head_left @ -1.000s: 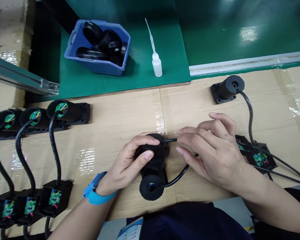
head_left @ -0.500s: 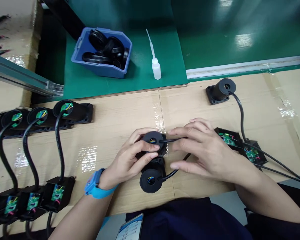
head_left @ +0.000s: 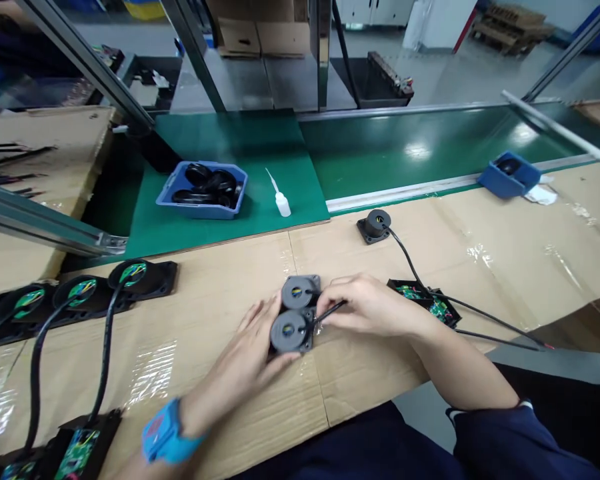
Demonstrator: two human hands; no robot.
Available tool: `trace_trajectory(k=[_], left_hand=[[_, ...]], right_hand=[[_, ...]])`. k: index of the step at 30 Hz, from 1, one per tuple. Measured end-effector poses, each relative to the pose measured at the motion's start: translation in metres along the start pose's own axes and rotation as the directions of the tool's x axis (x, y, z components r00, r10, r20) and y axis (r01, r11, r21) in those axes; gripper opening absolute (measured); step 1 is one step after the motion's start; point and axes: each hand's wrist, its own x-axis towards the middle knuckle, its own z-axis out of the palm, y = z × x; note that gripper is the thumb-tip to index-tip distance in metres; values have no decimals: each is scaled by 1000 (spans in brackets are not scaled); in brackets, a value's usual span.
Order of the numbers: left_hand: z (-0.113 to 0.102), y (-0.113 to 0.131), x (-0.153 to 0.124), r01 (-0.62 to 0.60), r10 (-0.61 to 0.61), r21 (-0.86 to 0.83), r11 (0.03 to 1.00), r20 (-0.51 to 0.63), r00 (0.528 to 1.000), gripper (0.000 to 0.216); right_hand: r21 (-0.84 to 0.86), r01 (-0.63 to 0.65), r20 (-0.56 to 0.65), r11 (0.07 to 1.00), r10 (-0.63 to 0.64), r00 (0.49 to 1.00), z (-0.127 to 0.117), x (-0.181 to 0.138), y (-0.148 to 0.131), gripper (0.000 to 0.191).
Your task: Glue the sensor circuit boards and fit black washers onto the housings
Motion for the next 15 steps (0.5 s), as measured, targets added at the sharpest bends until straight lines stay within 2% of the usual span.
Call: trace_trajectory(k=[3, 5, 7, 11, 15], left_hand=[[-9, -14, 55, -40, 45, -32, 999, 142, 989, 97], [-12, -19, 95, -63, 67, -33, 997, 153, 986, 93], [-12, -18, 132, -93, 96, -27, 995, 144, 985, 86], [-4, 9, 187, -160, 159, 1, 987, 120, 980, 77], [5, 49, 214, -155, 154, 66, 986, 22, 988, 64]], right_hand=[[-132, -196, -188, 972, 169, 967, -15, -8, 2, 13], [-197, -313, -286, 929, 251, 925, -25, -14, 6, 13], [-247, -402, -351, 882, 305, 885, -36, -21, 12, 23], [-310, -561, -491, 768, 375, 786, -54, -38, 26, 29], [-323, -692, -638, 646, 391, 663, -69, -52, 50, 42]])
